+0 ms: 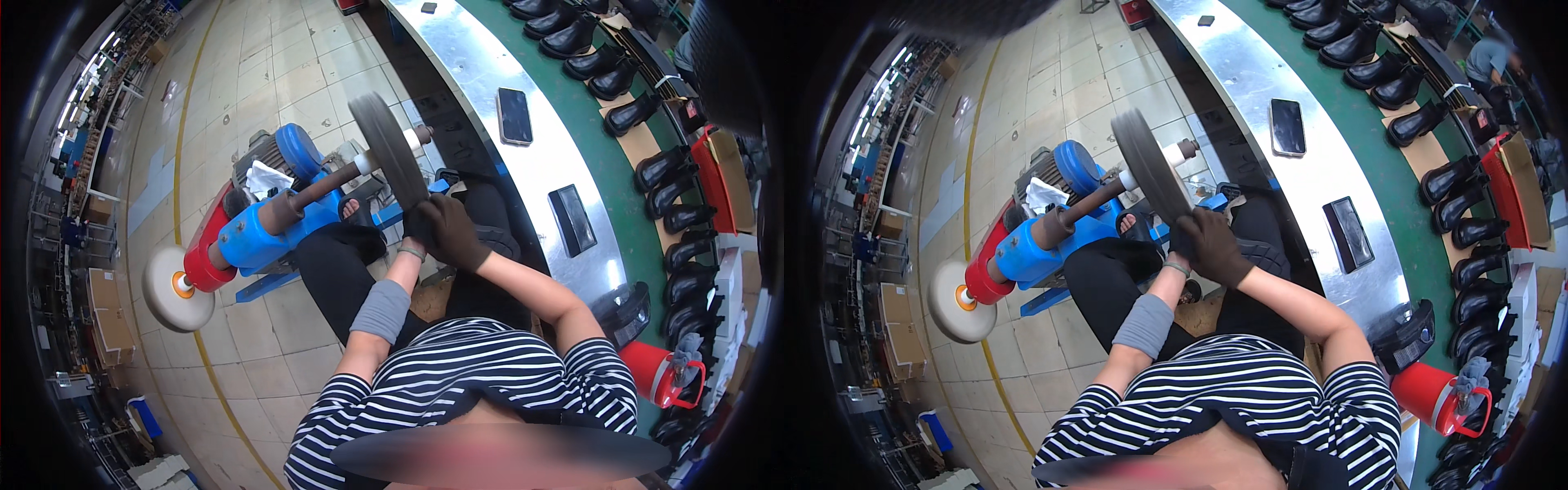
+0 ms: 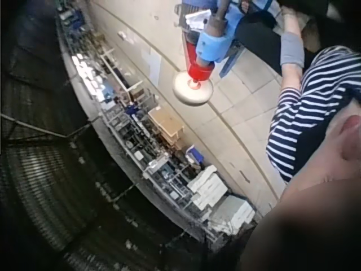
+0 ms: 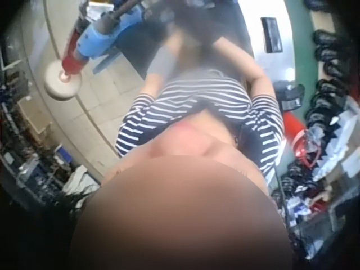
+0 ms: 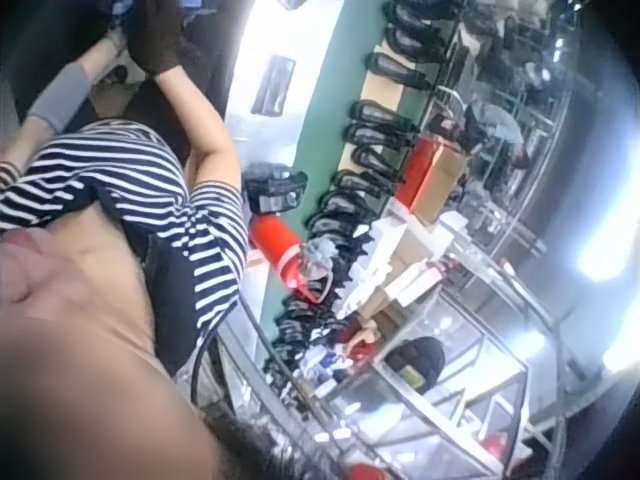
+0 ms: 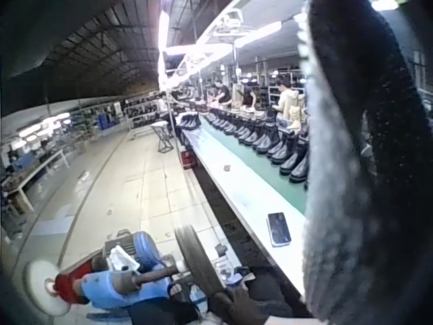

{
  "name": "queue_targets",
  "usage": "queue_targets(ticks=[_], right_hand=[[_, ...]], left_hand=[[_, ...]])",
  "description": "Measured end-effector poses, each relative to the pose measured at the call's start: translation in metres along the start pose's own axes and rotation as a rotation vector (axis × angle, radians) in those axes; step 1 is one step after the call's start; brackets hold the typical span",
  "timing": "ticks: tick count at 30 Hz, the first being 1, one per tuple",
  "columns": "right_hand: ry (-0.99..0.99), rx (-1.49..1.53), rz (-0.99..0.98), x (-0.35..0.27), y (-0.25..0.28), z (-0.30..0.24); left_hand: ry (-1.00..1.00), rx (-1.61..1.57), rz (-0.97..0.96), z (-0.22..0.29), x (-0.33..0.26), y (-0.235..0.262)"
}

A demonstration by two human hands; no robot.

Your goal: Polish or buff black boots using a stationary buffing machine.

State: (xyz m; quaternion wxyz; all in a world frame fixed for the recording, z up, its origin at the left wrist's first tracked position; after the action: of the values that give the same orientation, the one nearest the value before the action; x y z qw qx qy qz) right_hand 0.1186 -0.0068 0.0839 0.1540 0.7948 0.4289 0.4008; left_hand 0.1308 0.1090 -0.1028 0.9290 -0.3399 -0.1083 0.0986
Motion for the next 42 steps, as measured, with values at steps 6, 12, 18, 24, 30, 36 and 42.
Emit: queue_targets(ticks=[6, 12, 18, 24, 30, 36, 42], right_hand=[[-0.167, -0.571, -0.111, -0.061, 0.05, 0.006], [-0.118, -0.409, 0.092, -0.069, 0.058, 0.073], [0.01, -0.278, -0.041, -0.015, 0.023, 0.076], [0.079, -0.279, -0.095, -0.009, 0.002, 0.083], [0.057, -0.199, 0.05, -0.031, 0.018, 0.078], [-0.128, -0.263, 0.223, -0.09, 0.04, 0.057], [-0.155, -0.283, 0.369, -0.116, 0.052, 0.054]], left_hand=[[-0.09, 0.311, -0.035, -0.037, -0.031, 0.035], [-0.101, -0.145, 0.215, -0.011, -0.021, 0.026], [-0.34, 0.119, 0.116, 0.012, -0.049, 0.081], [-0.166, -0.107, 0.356, -0.001, -0.051, 0.094], [-0.024, -0.27, 0.528, 0.013, -0.062, 0.094], [0.195, -0.24, 0.656, 0.003, -0.061, 0.032], [0.114, -0.14, 0.694, 0.031, -0.045, -0.026]])
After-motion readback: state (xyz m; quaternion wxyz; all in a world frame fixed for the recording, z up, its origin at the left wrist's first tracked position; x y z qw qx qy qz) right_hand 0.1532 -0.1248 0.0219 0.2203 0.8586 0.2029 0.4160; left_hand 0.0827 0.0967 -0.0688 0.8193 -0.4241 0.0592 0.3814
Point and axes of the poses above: each hand's wrist, its own x-axis towards the middle knuckle, its own y-axis out of the back of the hand, z = x × y, the point moved 4 cm from there along x, towards the middle knuckle, and after that the axes turned 14 degrees about x, right-handed, at the moved point
